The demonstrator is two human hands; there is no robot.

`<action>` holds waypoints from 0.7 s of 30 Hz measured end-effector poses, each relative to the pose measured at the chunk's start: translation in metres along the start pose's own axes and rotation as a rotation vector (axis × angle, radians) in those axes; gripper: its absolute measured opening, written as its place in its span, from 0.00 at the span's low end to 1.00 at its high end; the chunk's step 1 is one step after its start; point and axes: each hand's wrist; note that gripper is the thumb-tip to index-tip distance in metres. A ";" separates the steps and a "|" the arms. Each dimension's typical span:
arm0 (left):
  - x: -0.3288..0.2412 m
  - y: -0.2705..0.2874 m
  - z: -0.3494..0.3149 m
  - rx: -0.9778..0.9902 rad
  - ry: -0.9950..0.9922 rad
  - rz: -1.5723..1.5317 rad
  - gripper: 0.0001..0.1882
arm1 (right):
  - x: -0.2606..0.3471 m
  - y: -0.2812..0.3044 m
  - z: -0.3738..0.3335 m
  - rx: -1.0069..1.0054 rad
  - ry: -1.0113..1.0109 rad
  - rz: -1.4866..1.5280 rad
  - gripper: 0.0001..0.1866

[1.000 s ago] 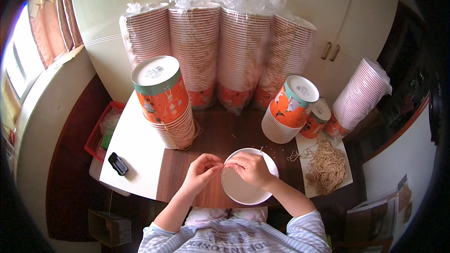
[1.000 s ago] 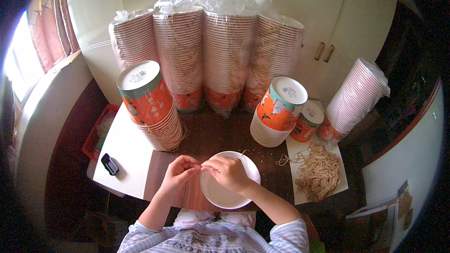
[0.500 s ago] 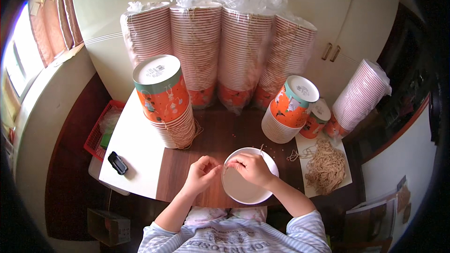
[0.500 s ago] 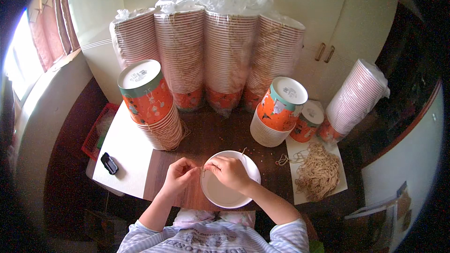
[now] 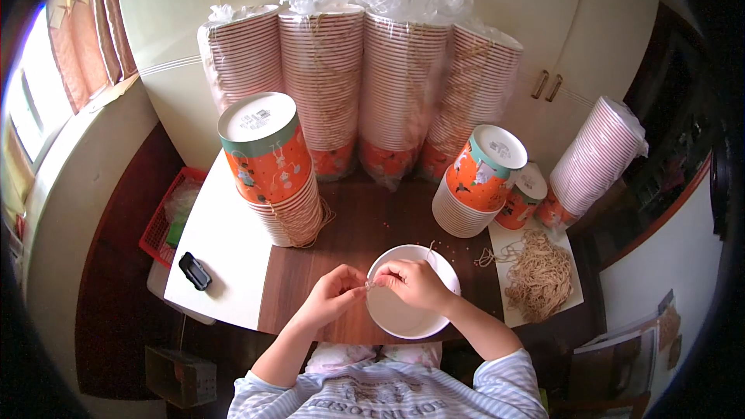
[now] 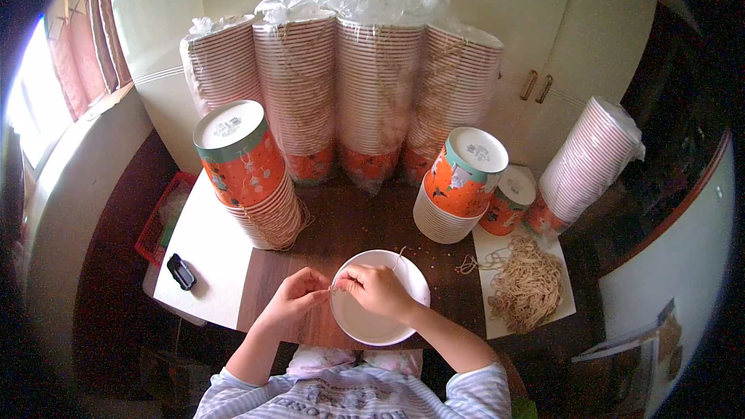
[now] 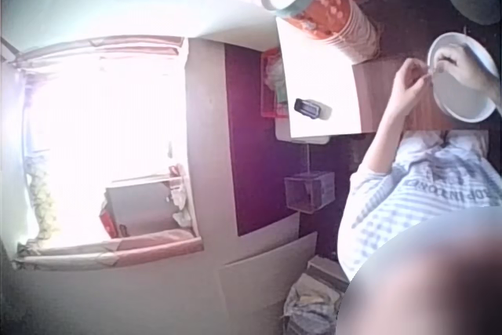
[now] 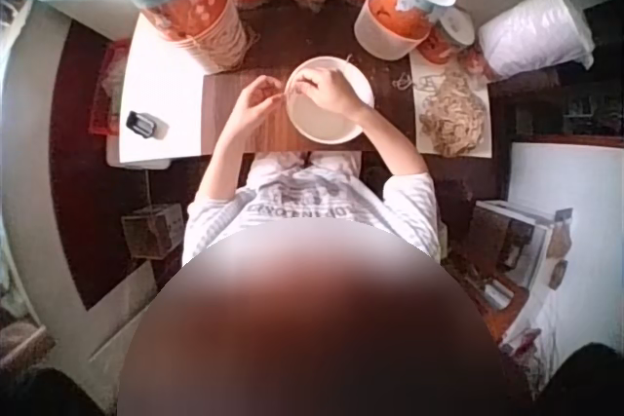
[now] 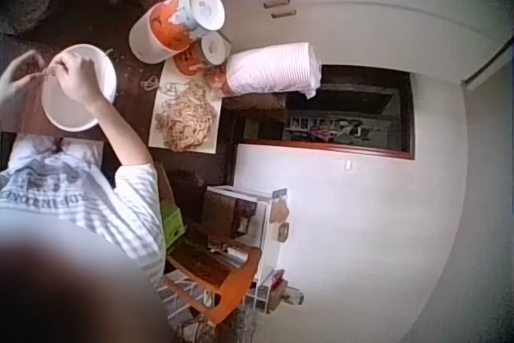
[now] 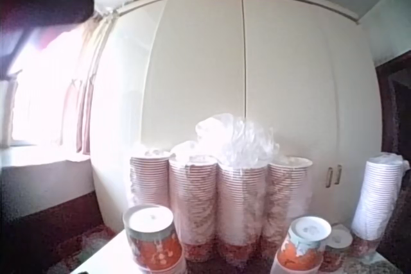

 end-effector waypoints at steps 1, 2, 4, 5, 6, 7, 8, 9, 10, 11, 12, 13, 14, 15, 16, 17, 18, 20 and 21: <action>0.001 0.002 -0.002 0.012 0.017 0.092 0.05 | 0.002 0.000 0.000 0.002 0.004 -0.013 0.05; 0.002 0.004 -0.003 0.023 0.035 0.185 0.05 | 0.004 0.000 -0.001 0.003 0.004 -0.011 0.05; 0.001 0.003 -0.003 0.016 0.034 0.201 0.05 | 0.007 0.000 -0.002 -0.020 0.034 -0.036 0.05; 0.001 0.002 -0.003 0.007 0.032 0.216 0.06 | 0.007 0.000 -0.002 -0.021 0.032 -0.035 0.05; 0.001 0.002 -0.003 0.008 0.033 0.216 0.06 | 0.006 0.000 -0.002 -0.025 0.042 -0.035 0.05; 0.001 0.001 -0.003 -0.007 0.022 0.237 0.06 | 0.006 -0.001 -0.002 -0.029 0.052 -0.034 0.05; 0.001 0.000 -0.002 -0.022 0.009 0.258 0.06 | 0.006 0.000 -0.002 -0.030 0.050 -0.034 0.05; 0.002 -0.001 -0.002 -0.021 0.010 0.258 0.06 | 0.004 -0.001 -0.002 -0.027 0.047 -0.035 0.05; 0.003 -0.003 -0.001 -0.057 -0.014 0.242 0.06 | 0.003 -0.001 -0.002 -0.023 0.044 -0.037 0.05; 0.003 -0.004 -0.001 -0.092 -0.038 0.225 0.06 | 0.002 -0.001 -0.002 -0.024 0.043 -0.037 0.05; 0.004 -0.004 -0.001 -0.092 -0.038 0.225 0.06 | 0.001 -0.001 -0.002 -0.025 0.043 -0.037 0.04; 0.004 -0.004 0.000 -0.105 -0.024 0.226 0.05 | 0.000 -0.002 -0.002 -0.026 0.042 -0.037 0.04; 0.005 -0.004 0.000 -0.119 -0.010 0.227 0.05 | -0.001 -0.002 -0.003 -0.026 0.041 -0.038 0.04; 0.005 -0.003 -0.001 -0.122 -0.010 0.228 0.05 | -0.001 -0.003 -0.002 -0.022 0.032 -0.039 0.04; 0.006 -0.003 -0.001 -0.134 -0.012 0.233 0.05 | -0.001 -0.004 -0.002 -0.018 0.024 -0.040 0.04; 0.006 -0.003 -0.002 -0.146 -0.014 0.238 0.05 | 0.000 -0.004 -0.001 -0.015 0.026 -0.038 0.04; 0.006 -0.003 -0.001 -0.143 -0.013 0.237 0.05 | -0.001 -0.005 -0.002 -0.013 0.021 -0.047 0.04; 0.006 -0.003 -0.001 -0.166 -0.040 0.277 0.05 | -0.002 -0.005 -0.002 -0.012 0.014 -0.056 0.04; 0.007 -0.004 0.000 -0.163 -0.040 0.275 0.05 | -0.003 -0.006 -0.001 -0.022 0.034 -0.055 0.05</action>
Point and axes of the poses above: each hand's wrist, its own z-axis towards the middle knuckle, its own y-axis out of the back of the hand, x = y × z, and after that the axes turned 3 degrees about -y, right-handed
